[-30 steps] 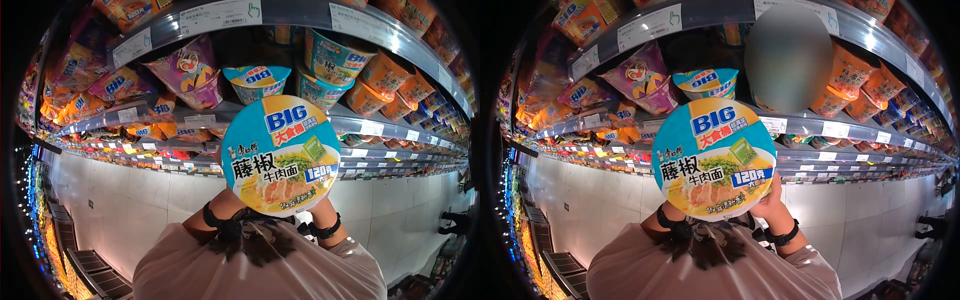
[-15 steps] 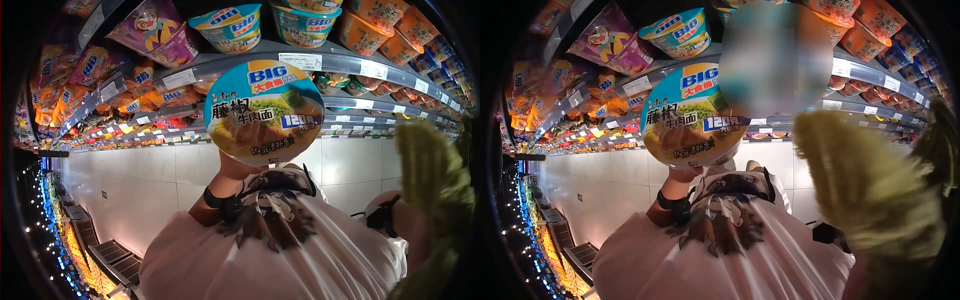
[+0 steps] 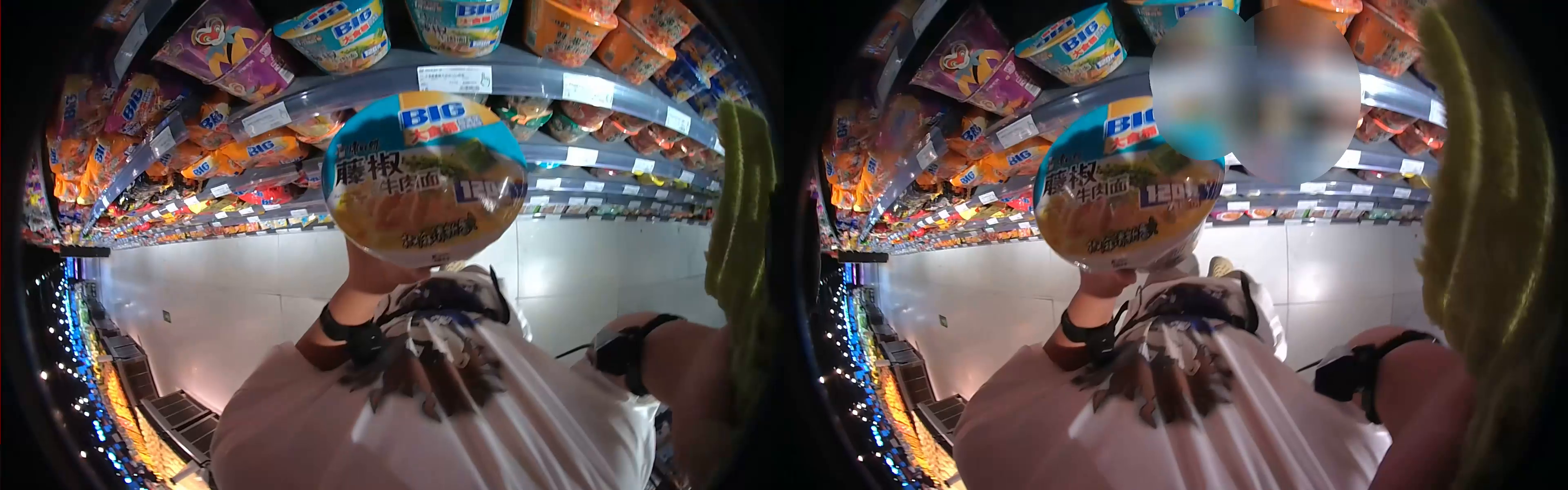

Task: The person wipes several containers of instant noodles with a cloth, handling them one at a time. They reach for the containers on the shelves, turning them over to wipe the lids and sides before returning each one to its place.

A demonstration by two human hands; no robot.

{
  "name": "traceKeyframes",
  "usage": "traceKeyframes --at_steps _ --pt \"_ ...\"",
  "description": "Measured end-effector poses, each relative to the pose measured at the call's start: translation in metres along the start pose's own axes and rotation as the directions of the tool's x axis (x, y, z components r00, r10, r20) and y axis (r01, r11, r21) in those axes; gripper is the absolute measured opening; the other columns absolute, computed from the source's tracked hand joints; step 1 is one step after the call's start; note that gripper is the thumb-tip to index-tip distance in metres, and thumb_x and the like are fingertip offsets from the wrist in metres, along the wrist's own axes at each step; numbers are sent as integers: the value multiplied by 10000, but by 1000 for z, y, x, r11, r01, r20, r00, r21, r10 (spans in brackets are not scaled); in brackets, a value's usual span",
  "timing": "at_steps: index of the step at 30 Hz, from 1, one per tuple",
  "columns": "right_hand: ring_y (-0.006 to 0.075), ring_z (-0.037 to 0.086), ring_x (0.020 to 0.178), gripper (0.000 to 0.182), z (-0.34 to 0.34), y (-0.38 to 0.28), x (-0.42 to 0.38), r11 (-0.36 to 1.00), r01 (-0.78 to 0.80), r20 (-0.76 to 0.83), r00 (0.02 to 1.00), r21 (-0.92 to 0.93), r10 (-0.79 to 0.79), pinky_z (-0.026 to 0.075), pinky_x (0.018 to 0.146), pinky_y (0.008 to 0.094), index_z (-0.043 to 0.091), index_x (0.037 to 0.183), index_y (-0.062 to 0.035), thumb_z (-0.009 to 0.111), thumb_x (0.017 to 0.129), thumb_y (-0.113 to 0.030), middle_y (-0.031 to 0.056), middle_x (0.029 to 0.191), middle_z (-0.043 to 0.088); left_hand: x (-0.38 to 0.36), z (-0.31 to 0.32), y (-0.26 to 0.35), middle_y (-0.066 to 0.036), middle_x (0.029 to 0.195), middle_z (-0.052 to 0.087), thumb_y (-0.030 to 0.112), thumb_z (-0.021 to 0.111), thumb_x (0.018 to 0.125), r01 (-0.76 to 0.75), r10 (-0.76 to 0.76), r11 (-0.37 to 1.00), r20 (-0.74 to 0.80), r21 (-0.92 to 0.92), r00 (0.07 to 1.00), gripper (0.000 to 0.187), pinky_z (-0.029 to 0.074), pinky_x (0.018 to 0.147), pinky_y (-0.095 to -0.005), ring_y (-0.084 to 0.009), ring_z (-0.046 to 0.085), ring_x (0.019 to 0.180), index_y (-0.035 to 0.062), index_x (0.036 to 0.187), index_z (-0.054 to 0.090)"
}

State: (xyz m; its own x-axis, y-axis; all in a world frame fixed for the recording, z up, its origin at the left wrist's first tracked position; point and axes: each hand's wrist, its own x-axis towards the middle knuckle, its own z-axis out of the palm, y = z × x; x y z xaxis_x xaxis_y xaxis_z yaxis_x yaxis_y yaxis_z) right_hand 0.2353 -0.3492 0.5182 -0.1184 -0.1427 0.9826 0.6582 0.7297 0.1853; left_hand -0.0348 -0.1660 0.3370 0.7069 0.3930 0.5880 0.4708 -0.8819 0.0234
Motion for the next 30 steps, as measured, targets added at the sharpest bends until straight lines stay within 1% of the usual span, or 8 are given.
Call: traceKeyframes --at_steps 1,4,14,17,24,26,28,30 --pt "269 659 941 274 -3 -2 -2 1000 1 -1 1000 4 -1 555 833 427 665 1120 -59 722 857 -110 133 1078 667 7 -5 3 -102 1456 495 781 656 745 2 2 983 19 -183 1000 987 263 1160 -563 -340 431 1368 92 1436 508" --pt "267 656 958 282 -9 -4 -9 1000 -9 -4 1000 -9 9 553 844 428 658 1133 -53 717 862 -99 135 1099 660 0 4 7 -91 1461 502 757 605 793 85 -60 930 79 -359 995 923 274 1142 -555 -329 441 1359 106 1440 507" --pt "259 644 1016 308 2 -17 -20 997 -61 19 998 -39 61 549 883 430 637 1180 -35 702 880 -64 139 1172 635 -35 18 -4 -53 1479 524 677 435 953 189 -141 875 138 -447 980 725 310 1079 -528 -291 475 1329 154 1451 502" --pt "257 640 1034 316 15 -16 -15 997 -64 18 998 -33 65 547 895 431 630 1193 -30 698 885 -54 141 1193 628 -33 0 -7 -95 1447 527 741 464 890 228 -194 822 119 -522 974 841 309 1098 -506 -302 476 1318 103 1437 491" --pt "252 632 1075 336 47 -11 -11 998 -51 -32 998 -26 50 544 922 433 615 1226 -17 687 898 -29 144 1244 611 -20 -16 -4 -178 1384 534 868 520 763 466 -509 464 204 -753 836 1083 308 1135 -462 -325 480 1297 0 1409 469" --pt "250 630 1086 341 56 -9 -18 994 -97 -121 988 -46 91 543 930 433 611 1235 -14 684 902 -22 145 1258 606 -25 -5 -19 -136 1347 544 337 1007 535 229 -358 -24 222 -973 907 1119 511 1027 -440 -259 613 1170 -41 1395 400" --pt "249 627 1098 347 68 -5 -30 966 -240 -249 946 -99 210 542 938 434 607 1244 -10 681 905 -15 146 1273 601 -29 -5 -19 -142 1381 508 329 1012 519 190 -370 -124 223 -974 902 1177 486 1050 -442 -266 577 1212 -30 1427 355" --pt "247 625 1110 353 82 -5 -45 810 -571 -410 776 -135 479 541 946 434 602 1253 -6 678 909 -8 147 1287 596 -26 -11 -13 -148 1415 473 322 1016 503 176 -394 -127 212 -976 894 1236 461 1073 -445 -272 541 1254 -18 1460 311"
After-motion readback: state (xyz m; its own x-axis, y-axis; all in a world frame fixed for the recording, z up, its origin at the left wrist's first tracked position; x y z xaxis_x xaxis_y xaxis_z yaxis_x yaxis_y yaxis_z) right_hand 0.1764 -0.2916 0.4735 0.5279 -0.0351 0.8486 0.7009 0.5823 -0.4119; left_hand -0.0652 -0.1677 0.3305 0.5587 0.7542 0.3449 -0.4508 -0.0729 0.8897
